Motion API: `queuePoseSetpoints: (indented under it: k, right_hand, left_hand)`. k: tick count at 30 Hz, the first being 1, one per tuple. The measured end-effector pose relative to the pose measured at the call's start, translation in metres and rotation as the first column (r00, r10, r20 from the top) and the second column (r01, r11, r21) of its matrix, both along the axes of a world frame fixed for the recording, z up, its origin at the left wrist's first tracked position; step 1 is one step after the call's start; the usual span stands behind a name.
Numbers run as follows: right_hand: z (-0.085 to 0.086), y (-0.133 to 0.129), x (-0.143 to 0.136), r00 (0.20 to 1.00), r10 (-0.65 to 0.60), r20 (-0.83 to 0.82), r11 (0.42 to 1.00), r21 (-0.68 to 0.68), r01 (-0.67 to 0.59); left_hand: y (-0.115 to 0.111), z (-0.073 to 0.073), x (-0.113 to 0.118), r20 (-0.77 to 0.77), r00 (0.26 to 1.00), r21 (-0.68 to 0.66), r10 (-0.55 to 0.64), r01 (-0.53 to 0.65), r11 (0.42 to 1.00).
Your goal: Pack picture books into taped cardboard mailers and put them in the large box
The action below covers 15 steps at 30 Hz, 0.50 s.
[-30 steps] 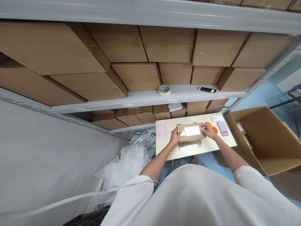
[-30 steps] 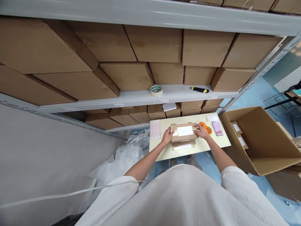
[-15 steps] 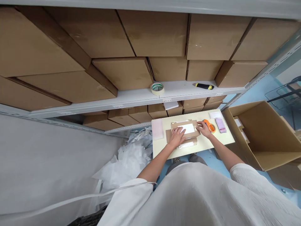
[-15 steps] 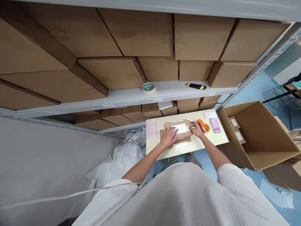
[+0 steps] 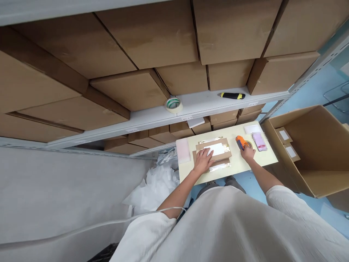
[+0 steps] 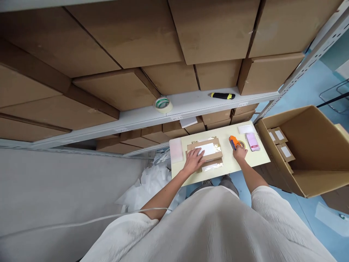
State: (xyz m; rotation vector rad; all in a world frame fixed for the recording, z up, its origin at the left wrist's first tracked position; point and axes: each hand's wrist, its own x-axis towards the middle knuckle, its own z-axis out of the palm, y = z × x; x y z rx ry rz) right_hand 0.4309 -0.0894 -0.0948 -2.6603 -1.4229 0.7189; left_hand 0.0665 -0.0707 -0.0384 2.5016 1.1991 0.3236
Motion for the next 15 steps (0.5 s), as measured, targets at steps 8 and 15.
queuePoseSetpoints:
  k: [8, 15]
  right_hand:
    - [0.016, 0.001, 0.013, 0.994, -0.052, -0.096, 0.987, 0.150, 0.066]
    - [0.090, 0.028, 0.030, 0.701, 0.067, -0.710, 0.875, 0.379, 0.301]
  left_hand:
    - [0.001, -0.002, 0.000, -0.002, 1.000, 0.030, 0.000, 0.000, 1.000]
    - [0.001, -0.006, 0.000, 0.039, 0.999, 0.050, -0.003, 0.001, 0.999]
